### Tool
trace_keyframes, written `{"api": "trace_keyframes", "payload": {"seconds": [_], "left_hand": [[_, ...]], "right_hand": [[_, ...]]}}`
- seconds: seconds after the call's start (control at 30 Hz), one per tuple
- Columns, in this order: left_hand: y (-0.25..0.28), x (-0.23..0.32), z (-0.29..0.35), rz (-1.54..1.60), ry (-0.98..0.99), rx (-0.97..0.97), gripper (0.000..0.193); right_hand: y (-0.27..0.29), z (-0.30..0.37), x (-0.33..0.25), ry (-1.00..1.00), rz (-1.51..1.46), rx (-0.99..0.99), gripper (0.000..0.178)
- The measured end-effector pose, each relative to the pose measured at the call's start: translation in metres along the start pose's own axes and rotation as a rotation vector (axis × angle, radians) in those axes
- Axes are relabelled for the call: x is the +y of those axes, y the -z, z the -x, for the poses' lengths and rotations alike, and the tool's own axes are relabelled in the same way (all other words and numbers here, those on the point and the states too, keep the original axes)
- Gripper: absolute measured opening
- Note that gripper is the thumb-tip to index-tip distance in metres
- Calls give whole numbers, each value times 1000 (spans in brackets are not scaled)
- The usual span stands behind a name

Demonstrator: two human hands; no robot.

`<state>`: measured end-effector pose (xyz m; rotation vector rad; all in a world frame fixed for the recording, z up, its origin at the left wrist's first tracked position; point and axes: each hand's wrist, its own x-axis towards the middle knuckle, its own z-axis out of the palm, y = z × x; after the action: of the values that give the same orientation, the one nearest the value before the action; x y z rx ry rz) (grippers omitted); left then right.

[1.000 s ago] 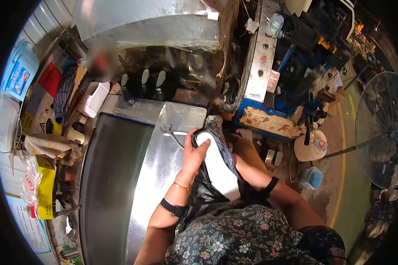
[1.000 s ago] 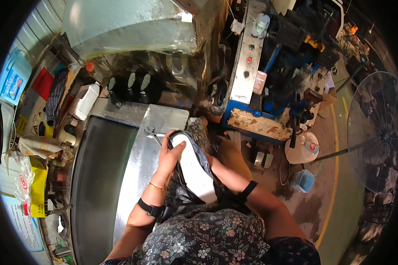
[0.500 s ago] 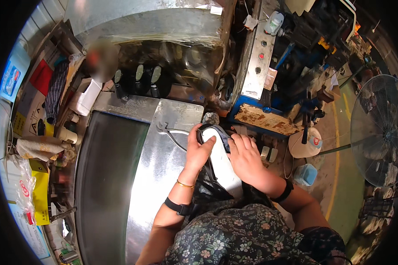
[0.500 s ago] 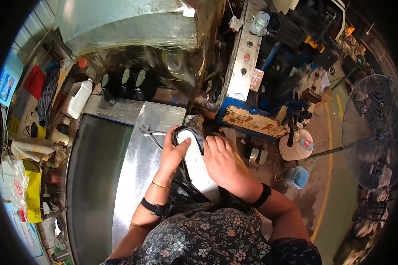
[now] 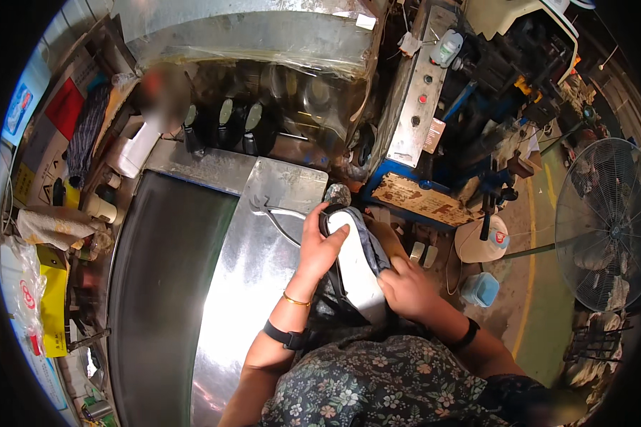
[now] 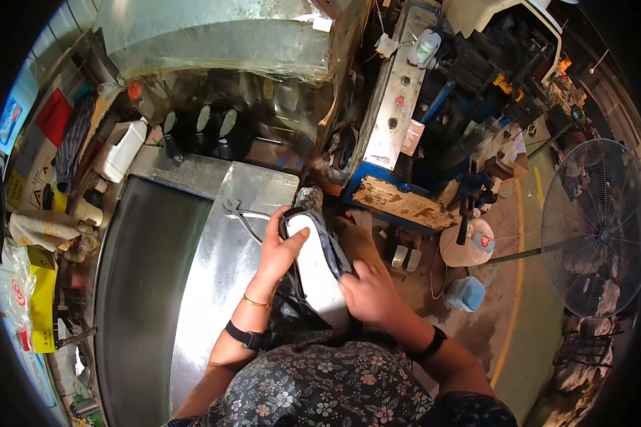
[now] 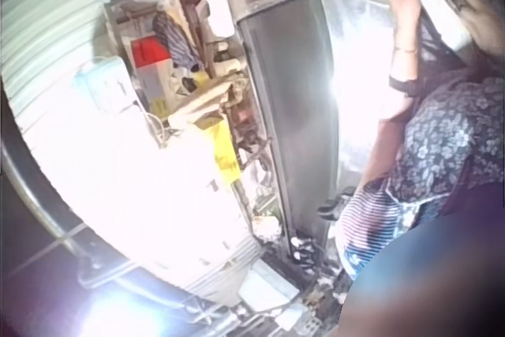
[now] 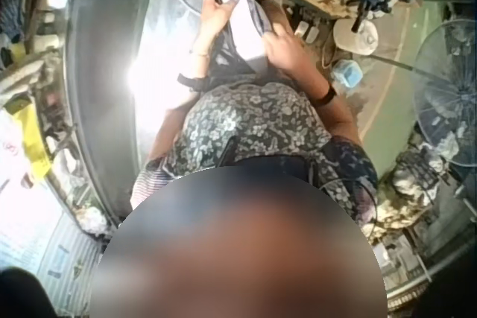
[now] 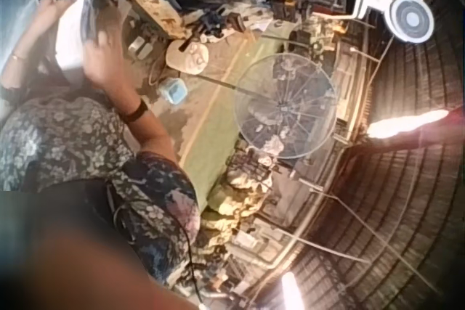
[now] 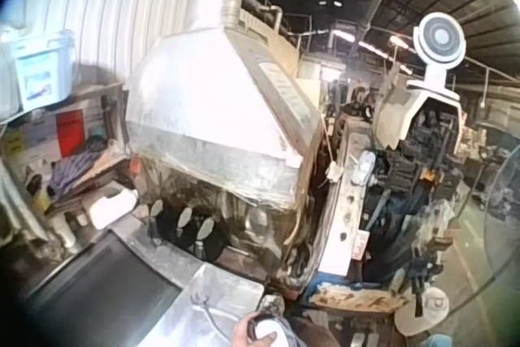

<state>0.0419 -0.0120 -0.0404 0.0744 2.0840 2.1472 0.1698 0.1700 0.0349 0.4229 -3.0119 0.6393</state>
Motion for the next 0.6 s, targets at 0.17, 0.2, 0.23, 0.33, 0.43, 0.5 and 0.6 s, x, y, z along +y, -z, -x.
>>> {"api": "trace_keyframes", "payload": {"seconds": [0.17,0.2,0.23,0.33,0.43,0.5,0.6], "left_hand": [[4,-2,0,33,-10,4,58],[5,2,0,102,70,-1,61],[4,1,0,99,71,-2,61],[5,1,1,110,38,-13,61],[5,-4,0,143,47,-5,61],[4,-3,5,178,48,-18,60],[-2,4,3,55,38,-1,60]], "right_hand": [[39,7,-10,55,-144,19,17],[38,-3,-8,52,-145,20,17],[33,-16,-8,-19,-254,151,17],[4,-39,5,-54,-247,281,19],[-6,-49,5,57,-23,273,17],[-18,-48,7,31,81,164,5],[-27,-63,12,-50,142,30,4]]}}
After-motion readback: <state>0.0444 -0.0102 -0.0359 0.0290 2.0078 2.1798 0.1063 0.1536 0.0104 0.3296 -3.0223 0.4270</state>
